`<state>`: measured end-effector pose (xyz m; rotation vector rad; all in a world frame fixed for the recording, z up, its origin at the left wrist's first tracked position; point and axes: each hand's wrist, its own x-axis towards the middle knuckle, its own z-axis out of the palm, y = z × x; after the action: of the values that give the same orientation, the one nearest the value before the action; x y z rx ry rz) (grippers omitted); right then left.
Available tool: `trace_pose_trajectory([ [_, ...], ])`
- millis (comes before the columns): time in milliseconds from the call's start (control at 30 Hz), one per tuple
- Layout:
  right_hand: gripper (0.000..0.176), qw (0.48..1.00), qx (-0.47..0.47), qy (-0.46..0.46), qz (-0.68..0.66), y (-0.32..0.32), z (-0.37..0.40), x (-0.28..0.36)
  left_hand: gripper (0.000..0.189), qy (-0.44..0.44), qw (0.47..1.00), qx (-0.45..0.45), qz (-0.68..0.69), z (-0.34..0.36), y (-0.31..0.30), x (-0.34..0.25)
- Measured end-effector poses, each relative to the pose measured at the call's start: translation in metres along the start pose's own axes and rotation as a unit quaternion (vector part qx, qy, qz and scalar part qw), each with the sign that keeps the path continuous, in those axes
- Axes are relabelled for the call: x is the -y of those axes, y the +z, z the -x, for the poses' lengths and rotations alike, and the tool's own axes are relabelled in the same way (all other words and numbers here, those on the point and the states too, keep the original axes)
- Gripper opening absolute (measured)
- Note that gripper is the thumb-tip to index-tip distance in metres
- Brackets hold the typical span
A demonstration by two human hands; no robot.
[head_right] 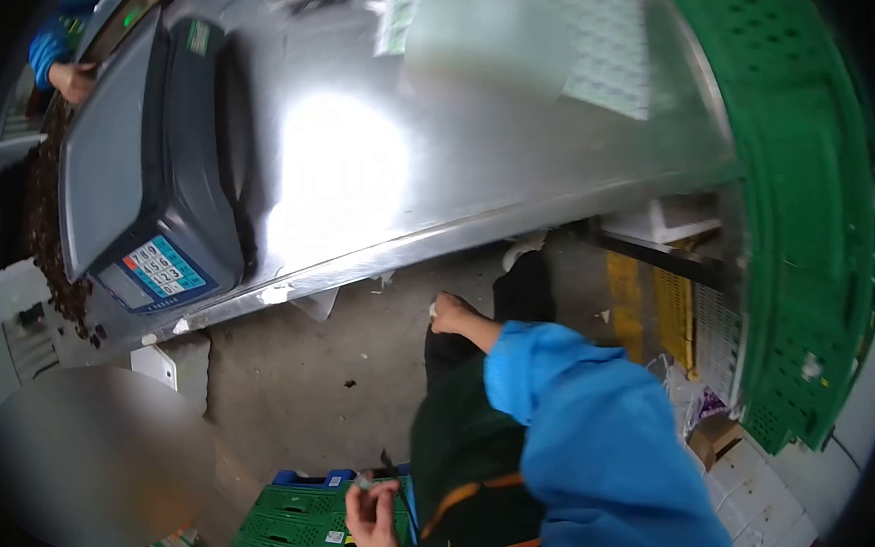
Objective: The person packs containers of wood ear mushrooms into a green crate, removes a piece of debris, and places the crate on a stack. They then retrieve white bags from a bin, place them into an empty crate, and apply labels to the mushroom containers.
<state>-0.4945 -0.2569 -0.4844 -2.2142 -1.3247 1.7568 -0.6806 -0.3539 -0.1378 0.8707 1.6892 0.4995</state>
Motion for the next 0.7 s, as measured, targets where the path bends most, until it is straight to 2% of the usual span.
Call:
trace_pose_trajectory([
  [33,0.035,0.999,0.001,0.021,0.033,0.03,-0.037,0.008,0.041,-0.116,0.992,-0.026,0.047,0.004,-0.007,0.009],
  [67,0.031,0.997,-0.001,0.038,0.07,0.05,-0.068,0.019,0.031,-0.131,0.988,-0.037,0.071,0.002,-0.01,0.024],
  [100,0.031,0.996,-0.004,0.057,0.067,0.067,-0.091,0.028,0.029,-0.146,0.986,-0.051,0.068,-0.001,-0.01,0.033],
  [167,0.03,0.994,-0.022,0.108,0.005,0.102,-0.127,0.034,0.031,-0.128,0.986,-0.043,0.094,-0.005,-0.01,0.082],
  [300,0.03,0.97,-0.058,0.16,-0.175,0.12,-0.152,0.037,0.033,-0.173,0.959,-0.106,0.2,-0.013,-0.001,0.106],
  [367,0.03,0.954,-0.056,0.154,-0.252,0.114,-0.142,0.048,0.034,-0.148,0.95,-0.103,0.254,-0.015,0.002,0.112],
  [433,0.03,0.953,-0.03,0.134,-0.269,0.115,-0.125,0.056,0.035,-0.142,0.944,-0.116,0.273,-0.02,0.01,0.122],
  [500,0.03,0.969,0.004,0.112,-0.222,0.116,-0.112,0.065,0.032,-0.128,0.947,-0.16,0.247,-0.032,0.027,0.148],
  [600,0.029,0.987,0.086,0.051,-0.126,0.125,-0.106,0.078,0.029,-0.123,0.923,-0.253,0.262,-0.055,0.066,0.198],
  [667,0.027,0.975,0.149,0.022,-0.165,0.136,-0.113,0.097,0.035,-0.158,0.913,-0.277,0.254,-0.063,0.079,0.221],
  [700,0.026,0.976,0.164,0.023,-0.141,0.146,-0.12,0.1,0.041,-0.151,0.941,-0.277,0.119,-0.066,0.085,0.235],
])
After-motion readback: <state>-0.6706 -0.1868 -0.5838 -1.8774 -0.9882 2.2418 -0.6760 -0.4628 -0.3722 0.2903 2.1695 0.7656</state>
